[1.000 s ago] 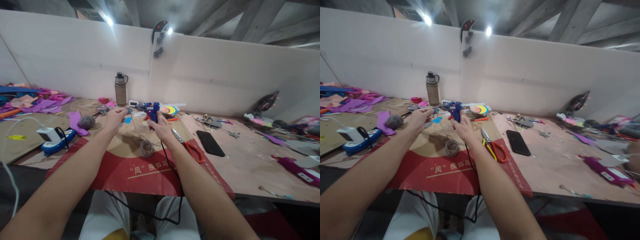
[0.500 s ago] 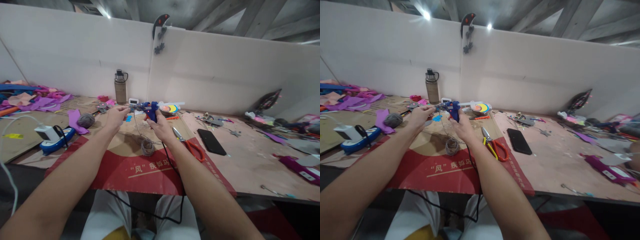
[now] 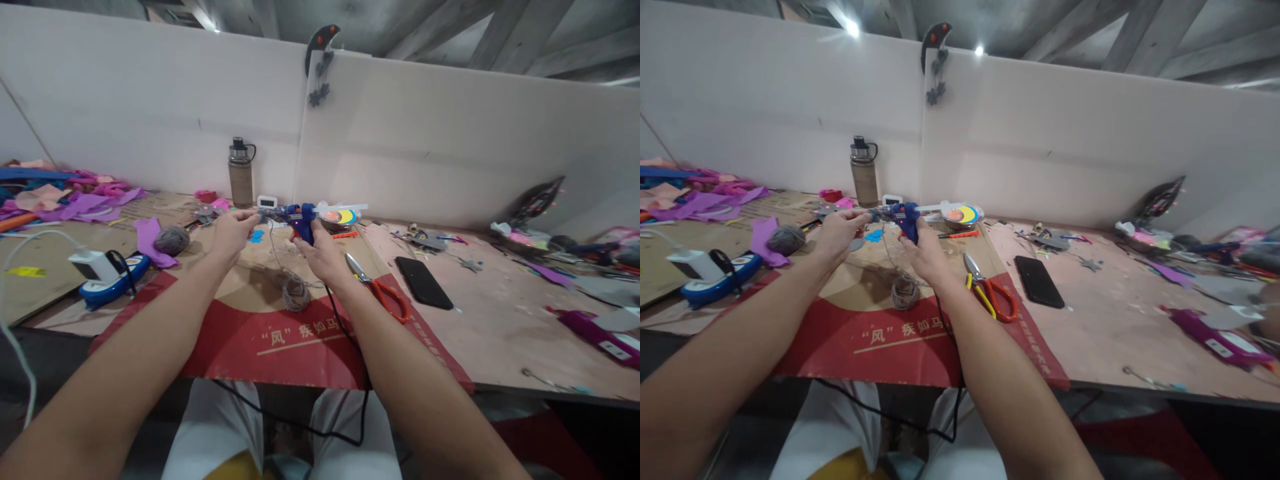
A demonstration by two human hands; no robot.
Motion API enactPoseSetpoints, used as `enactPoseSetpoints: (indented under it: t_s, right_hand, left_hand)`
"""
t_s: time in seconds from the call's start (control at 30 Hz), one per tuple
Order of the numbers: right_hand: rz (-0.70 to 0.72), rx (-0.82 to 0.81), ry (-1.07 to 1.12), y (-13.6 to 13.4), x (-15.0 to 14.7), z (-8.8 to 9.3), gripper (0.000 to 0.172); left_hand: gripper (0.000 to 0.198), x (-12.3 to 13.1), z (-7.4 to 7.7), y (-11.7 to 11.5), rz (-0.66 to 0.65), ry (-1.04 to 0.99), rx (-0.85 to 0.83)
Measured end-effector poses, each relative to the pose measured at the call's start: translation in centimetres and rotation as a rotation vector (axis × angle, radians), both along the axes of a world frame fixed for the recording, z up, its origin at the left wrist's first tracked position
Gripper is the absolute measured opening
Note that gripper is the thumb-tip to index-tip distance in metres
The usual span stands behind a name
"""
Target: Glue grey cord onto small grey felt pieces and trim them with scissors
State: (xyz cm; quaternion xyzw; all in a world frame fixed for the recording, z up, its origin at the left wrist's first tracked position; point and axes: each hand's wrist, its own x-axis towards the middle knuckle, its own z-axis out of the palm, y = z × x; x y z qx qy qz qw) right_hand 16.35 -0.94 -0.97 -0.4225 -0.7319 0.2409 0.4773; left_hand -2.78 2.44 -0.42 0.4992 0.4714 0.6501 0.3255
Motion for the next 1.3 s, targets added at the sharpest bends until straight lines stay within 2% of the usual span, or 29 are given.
enactPoseSetpoints:
  t_s: [0.27,0.57,0.9,1.3]
  right_hand:
    - [0.028,0.015,-0.003,0.2,0.1,-0.1,0.033]
    - [-0.033,0.04,-0.084,-0.2,0.0,0.2,0.037]
    - [0.013,0.072,-0.041,0.3,0.0,-0.1,0.037]
    - [0.01,0.086,-0.016,0.4,0.0,-0.4,0.038]
  left_hand:
    - [0.01,0.1,0.1,-0.1,-0.011,0.047,-0.008]
    - [0.015,-0.8,-1.0,1.0,-0.062,0.125,-0.005]
    - [0.019,-0.6,-0.6,0.7,0.015,0.107,0.009]
    - [0.016,-0.7,-0.7,0.9,-0.039,0.13,-0.025]
